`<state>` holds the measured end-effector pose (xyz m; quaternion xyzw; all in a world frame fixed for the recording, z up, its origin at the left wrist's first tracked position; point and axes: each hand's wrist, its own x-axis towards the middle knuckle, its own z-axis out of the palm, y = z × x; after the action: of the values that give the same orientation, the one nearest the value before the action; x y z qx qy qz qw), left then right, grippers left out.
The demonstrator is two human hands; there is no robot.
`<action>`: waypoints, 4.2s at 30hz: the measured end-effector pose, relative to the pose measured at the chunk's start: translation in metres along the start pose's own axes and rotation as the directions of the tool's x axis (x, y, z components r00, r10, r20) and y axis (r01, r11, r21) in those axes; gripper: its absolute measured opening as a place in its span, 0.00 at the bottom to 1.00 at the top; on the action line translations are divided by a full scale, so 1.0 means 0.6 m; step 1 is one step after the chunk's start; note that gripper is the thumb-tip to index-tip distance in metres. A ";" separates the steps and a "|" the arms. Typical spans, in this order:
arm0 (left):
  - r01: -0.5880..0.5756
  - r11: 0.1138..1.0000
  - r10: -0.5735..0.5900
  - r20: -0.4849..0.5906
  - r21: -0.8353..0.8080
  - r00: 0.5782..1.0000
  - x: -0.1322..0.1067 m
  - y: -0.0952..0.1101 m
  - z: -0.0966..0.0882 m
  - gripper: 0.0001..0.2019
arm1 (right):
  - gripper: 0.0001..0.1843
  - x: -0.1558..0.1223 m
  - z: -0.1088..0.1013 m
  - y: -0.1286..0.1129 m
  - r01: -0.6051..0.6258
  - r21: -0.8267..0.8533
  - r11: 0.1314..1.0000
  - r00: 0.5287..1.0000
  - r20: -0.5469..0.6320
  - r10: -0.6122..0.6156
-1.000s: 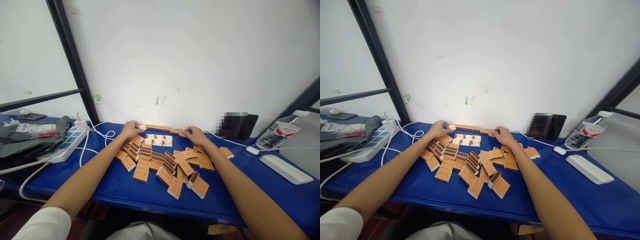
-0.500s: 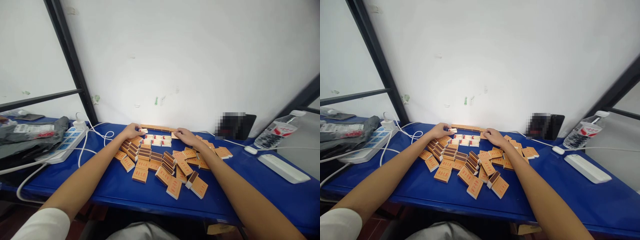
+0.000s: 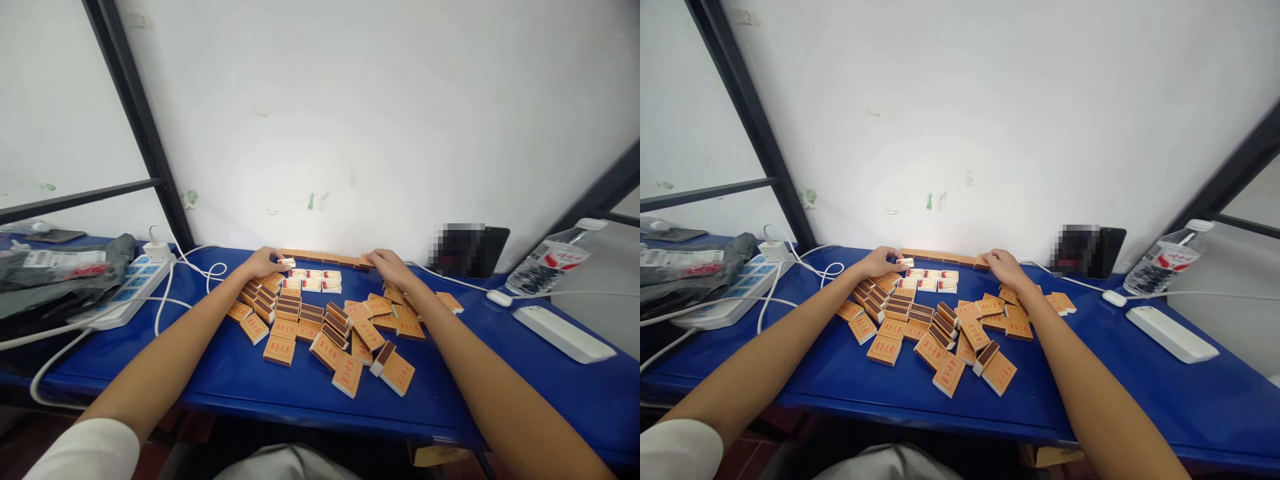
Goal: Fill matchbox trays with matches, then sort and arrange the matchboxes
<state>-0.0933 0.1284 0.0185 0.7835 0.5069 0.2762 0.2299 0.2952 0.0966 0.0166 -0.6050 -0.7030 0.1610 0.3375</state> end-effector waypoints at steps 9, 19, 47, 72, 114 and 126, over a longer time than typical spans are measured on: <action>0.023 1.000 -0.023 0.015 -0.017 1.000 0.000 -0.004 0.001 0.23 | 0.17 0.003 0.005 0.024 -0.086 0.032 0.996 0.996 -0.001 0.087; 0.043 0.999 -0.042 0.025 -0.021 0.999 -0.002 -0.004 -0.002 0.23 | 0.16 0.007 0.017 0.027 -0.070 0.043 0.997 0.998 0.000 0.070; 0.038 0.987 -0.016 -0.139 0.158 0.990 -0.005 0.002 -0.015 0.19 | 0.17 -0.010 -0.004 0.007 -0.149 -0.023 0.989 0.982 -0.118 0.145; 0.034 0.994 -0.041 0.065 0.099 0.997 -0.002 -0.012 -0.036 0.20 | 0.19 -0.013 0.002 0.016 -0.095 -0.125 0.988 0.992 -0.100 0.083; -0.548 0.807 0.536 0.115 0.223 0.836 -0.024 0.180 0.052 0.20 | 0.28 -0.076 0.060 -0.134 0.020 0.532 0.847 0.953 0.245 -0.176; -0.123 0.885 0.153 -0.030 0.450 0.988 0.058 0.097 -0.037 0.16 | 0.22 -0.072 0.061 -0.109 0.007 0.421 0.907 0.986 0.147 -0.076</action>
<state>-0.0576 0.1398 0.0793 0.8400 0.5069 0.1933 0.0074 0.2237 0.0476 0.0197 -0.4884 -0.6896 0.3487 0.4053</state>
